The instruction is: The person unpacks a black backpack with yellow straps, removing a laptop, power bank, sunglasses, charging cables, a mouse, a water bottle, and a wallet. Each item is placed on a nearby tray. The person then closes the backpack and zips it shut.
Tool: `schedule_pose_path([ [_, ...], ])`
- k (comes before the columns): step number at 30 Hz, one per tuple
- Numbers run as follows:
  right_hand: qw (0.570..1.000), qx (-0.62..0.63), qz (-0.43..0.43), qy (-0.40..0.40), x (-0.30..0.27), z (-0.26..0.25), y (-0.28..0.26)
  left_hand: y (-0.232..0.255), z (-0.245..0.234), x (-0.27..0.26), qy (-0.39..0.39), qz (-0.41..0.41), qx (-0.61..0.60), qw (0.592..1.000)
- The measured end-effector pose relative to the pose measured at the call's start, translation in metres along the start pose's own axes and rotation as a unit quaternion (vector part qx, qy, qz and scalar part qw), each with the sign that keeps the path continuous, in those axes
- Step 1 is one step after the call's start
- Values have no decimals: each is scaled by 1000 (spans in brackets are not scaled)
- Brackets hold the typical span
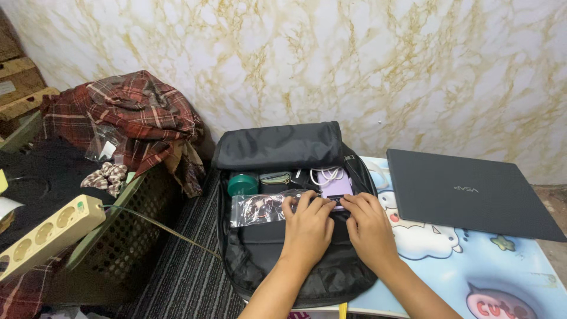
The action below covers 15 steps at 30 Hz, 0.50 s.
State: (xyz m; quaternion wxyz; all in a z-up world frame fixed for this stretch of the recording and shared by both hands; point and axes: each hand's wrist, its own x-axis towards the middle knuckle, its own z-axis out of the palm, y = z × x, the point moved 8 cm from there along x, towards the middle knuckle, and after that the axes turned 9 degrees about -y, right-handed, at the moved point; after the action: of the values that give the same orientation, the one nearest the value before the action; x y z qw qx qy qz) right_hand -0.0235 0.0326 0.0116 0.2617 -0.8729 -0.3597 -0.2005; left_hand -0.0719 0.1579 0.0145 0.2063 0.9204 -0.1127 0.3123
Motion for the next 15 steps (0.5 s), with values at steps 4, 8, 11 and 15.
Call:
schedule_pose_path([
  [4,1000,16,2,-6,0,-1,-1,1,-4,1,0,-4,3,1000],
  [8,1000,-6,3,13,2,-8,-8,6,-7,0,7,9,3,1000],
  [11,999,-43,4,8,5,-6,-12,7,-5,0,-4,15,18,1000],
  [15,997,-75,20,-19,6,1,-7,5,1,1,-27,1,31,999],
])
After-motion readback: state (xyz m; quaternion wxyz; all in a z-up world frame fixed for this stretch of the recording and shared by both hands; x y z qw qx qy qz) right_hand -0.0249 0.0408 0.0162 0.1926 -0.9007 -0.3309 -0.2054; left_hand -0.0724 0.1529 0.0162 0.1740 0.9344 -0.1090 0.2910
